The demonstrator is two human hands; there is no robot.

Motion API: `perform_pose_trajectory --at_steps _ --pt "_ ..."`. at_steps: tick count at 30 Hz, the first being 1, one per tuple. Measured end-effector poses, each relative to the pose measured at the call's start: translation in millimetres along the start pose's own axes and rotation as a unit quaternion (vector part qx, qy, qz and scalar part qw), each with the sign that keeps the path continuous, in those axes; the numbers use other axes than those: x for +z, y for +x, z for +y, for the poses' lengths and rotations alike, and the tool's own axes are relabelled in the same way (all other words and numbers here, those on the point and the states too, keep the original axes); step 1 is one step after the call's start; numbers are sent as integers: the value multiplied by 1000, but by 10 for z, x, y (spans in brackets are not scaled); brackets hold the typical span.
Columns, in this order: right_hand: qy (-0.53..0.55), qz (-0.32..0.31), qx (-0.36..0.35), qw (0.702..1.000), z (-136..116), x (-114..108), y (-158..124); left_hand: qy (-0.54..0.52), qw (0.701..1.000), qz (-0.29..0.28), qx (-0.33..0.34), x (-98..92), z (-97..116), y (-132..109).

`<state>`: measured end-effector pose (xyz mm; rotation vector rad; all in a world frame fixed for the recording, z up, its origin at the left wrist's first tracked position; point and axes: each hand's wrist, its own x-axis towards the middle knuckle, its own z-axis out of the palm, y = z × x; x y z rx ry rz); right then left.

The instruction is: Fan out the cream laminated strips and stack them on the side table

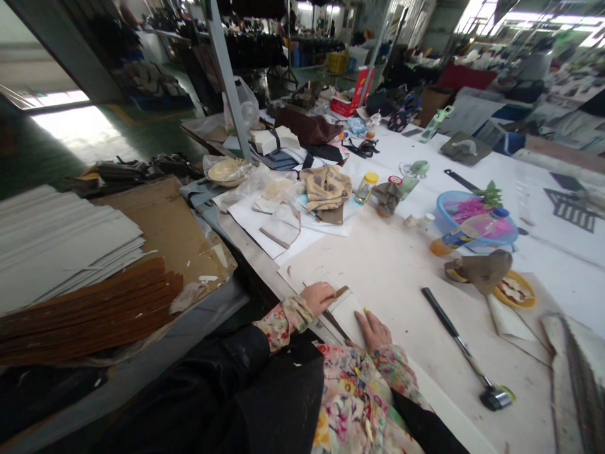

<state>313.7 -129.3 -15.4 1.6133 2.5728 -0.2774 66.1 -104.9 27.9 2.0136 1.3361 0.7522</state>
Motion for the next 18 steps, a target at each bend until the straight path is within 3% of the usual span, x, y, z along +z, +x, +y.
perform_pose_trajectory --at_steps 1,2,6,8,12,18 --pt "-1 0 1 1000 -2 -2 -2 0 1000 4 13 9 26 -25" --pt "-3 -2 1 1000 -6 -7 -4 -2 1000 8 -16 16 31 -35" --pt "-7 -2 -1 1000 -28 -39 -14 -10 964 18 -264 23 -131 63" --pt "-9 3 1 1000 -37 -51 -17 -10 944 8 -330 24 -257 151" --pt "-5 2 3 1000 -42 -52 -16 -7 922 -32 -385 18 -419 266" --pt "-5 -2 -4 1000 12 -23 -54 -3 914 -79 -398 -11 -393 265"
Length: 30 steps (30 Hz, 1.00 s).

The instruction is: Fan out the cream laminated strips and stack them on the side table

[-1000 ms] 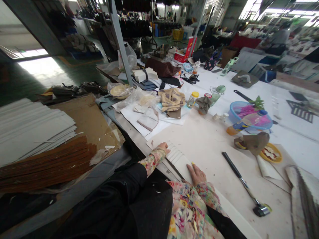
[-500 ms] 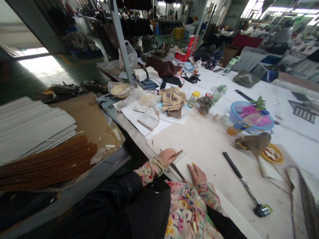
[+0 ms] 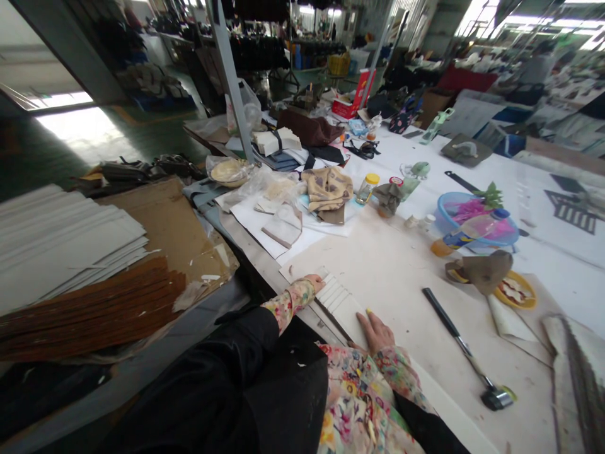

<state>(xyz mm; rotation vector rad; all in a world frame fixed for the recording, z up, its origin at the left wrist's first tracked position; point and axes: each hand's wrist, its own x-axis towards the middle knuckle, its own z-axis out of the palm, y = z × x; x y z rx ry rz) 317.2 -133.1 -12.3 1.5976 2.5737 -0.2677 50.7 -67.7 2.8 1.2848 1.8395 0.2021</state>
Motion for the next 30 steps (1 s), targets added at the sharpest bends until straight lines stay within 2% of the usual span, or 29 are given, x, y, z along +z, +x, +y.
perform_pose_trajectory --at_steps 10,17,30 --pt "1 -7 -2 1000 108 27 -125 32 999 23 16 103 132 -36" --pt "8 0 -1 1000 112 45 -129 41 998 46 15 124 55 11" --pt "1 2 3 1000 81 5 -93 47 995 64 54 166 16 42"
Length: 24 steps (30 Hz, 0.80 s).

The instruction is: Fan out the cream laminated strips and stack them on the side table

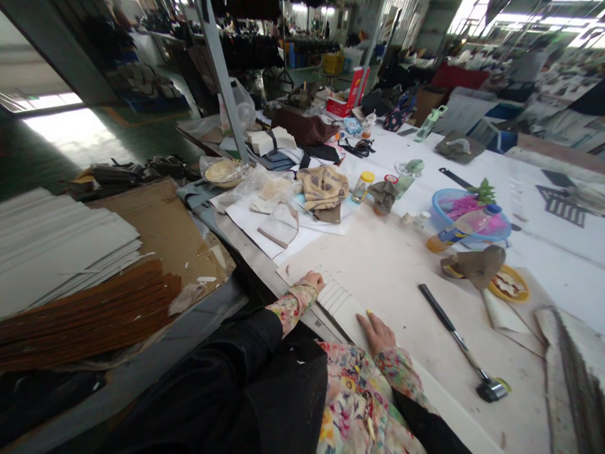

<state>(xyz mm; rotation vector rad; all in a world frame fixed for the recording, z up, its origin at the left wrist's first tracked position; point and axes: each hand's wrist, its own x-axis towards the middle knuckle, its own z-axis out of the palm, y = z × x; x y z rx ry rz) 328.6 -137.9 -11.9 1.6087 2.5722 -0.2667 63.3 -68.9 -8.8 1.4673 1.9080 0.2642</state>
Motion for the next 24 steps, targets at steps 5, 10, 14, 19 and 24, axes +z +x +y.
perform_pose_trajectory --at_steps 5,10,14,19,24 --pt "0 -12 6 1000 -30 -40 26 2 1000 4 -4 31 -10 38" --pt "1 -1 1 1000 -33 -26 45 2 1000 4 -14 15 21 28" --pt "7 3 2 1000 -18 17 42 2 1000 16 -15 -52 23 -16" --pt "5 6 4 1000 -21 25 40 6 998 -9 -59 -147 -12 -12" --pt "-1 -4 4 1000 -36 -3 51 18 996 -38 -76 -217 23 24"
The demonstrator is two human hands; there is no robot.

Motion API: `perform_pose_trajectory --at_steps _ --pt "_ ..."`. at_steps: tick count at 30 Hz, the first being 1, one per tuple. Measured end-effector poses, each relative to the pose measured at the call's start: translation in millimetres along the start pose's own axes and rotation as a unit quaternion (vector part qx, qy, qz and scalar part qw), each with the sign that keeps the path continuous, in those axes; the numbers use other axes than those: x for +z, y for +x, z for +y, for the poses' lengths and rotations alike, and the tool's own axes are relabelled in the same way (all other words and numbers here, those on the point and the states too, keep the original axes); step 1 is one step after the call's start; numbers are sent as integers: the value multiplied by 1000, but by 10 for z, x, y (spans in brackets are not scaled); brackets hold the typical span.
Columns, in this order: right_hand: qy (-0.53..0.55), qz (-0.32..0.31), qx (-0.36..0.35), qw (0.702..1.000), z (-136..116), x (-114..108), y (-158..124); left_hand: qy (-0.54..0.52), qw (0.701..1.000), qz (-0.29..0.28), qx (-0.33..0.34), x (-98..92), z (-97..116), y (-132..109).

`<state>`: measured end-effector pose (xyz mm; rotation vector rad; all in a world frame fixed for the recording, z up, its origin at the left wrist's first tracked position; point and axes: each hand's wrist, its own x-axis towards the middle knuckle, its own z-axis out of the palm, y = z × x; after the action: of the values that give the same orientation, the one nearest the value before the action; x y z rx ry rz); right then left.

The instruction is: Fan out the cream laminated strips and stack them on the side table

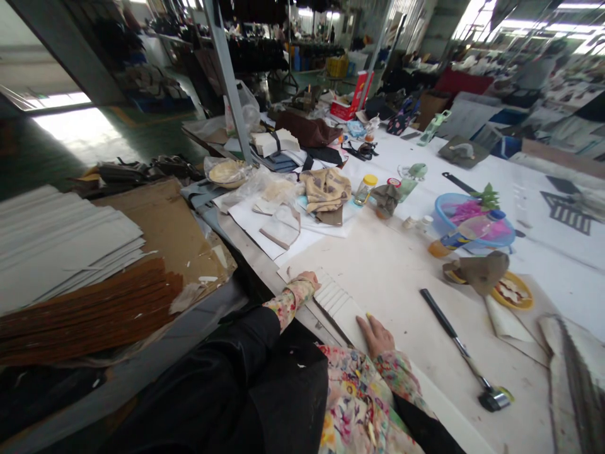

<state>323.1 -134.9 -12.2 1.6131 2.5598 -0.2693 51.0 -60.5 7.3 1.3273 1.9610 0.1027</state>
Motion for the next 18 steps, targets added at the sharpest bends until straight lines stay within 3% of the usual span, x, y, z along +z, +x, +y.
perform_pose_trajectory --at_steps 11,18 --pt "4 5 -3 1000 10 22 -5 32 999 -13 30 -62 16 -13" --pt "2 16 3 1000 -52 -26 10 23 998 26 53 -48 -61 -39"
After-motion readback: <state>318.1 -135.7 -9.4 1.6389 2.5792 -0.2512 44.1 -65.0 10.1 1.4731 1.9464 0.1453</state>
